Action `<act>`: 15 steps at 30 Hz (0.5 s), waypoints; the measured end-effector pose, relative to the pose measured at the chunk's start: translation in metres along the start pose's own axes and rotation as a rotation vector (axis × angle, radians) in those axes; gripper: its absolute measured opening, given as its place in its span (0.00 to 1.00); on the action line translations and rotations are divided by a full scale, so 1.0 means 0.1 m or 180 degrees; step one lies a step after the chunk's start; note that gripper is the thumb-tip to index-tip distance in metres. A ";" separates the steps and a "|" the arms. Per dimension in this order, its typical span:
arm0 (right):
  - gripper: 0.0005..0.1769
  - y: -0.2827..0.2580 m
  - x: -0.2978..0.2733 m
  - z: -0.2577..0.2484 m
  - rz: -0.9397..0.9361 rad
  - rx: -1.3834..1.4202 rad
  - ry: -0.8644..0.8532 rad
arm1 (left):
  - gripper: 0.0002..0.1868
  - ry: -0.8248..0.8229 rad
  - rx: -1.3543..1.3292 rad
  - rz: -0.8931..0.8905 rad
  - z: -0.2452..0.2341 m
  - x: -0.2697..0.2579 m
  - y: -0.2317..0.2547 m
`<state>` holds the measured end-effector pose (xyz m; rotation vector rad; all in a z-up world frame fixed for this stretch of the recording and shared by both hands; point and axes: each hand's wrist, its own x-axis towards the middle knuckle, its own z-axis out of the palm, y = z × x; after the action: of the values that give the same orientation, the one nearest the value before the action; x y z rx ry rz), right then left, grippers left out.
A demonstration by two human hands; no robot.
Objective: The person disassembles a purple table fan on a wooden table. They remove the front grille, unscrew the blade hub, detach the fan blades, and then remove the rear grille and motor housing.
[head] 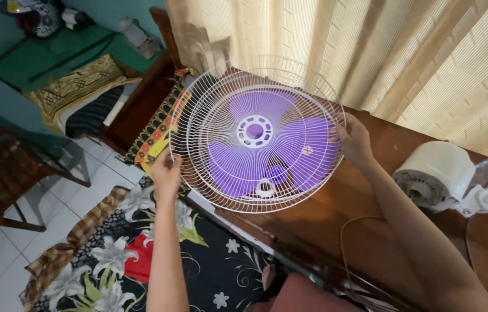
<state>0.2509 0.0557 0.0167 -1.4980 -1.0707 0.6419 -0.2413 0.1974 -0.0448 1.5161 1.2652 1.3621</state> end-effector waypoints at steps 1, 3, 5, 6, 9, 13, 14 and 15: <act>0.18 0.05 0.00 0.01 0.0033 -0.0099 -0.0012 | 0.20 0.0012 0.0113 -0.0078 0.02 0.01 -0.09; 0.19 0.15 0.02 0.02 0.0092 -0.0214 -0.0003 | 0.21 0.0005 0.0081 -0.0162 0.05 0.03 -0.23; 0.19 0.25 0.04 0.04 0.0157 -0.0247 0.0040 | 0.24 -0.0038 -0.0205 -0.0183 0.09 0.03 -0.34; 0.19 0.29 0.05 0.05 0.0132 -0.0210 0.0015 | 0.23 0.0010 -0.0150 -0.0255 0.10 0.02 -0.39; 0.20 0.39 0.04 0.03 0.0099 -0.0375 0.0001 | 0.22 0.0087 -0.0069 -0.0449 0.16 -0.02 -0.51; 0.19 0.41 0.01 0.02 0.0193 -0.0894 0.0079 | 0.20 0.0015 -0.0225 -0.0302 0.18 -0.05 -0.62; 0.20 0.39 -0.01 0.03 0.0237 -0.0918 0.0099 | 0.19 -0.0024 -0.0269 -0.0184 0.18 -0.07 -0.64; 0.22 0.35 -0.02 0.03 0.0213 -0.0931 0.0053 | 0.19 0.0008 -0.0219 -0.0214 0.19 -0.08 -0.66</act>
<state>0.2570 0.0568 -0.0183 -1.7940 -1.1419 0.5340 -0.2355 0.2086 -0.1129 1.4132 1.2471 1.3508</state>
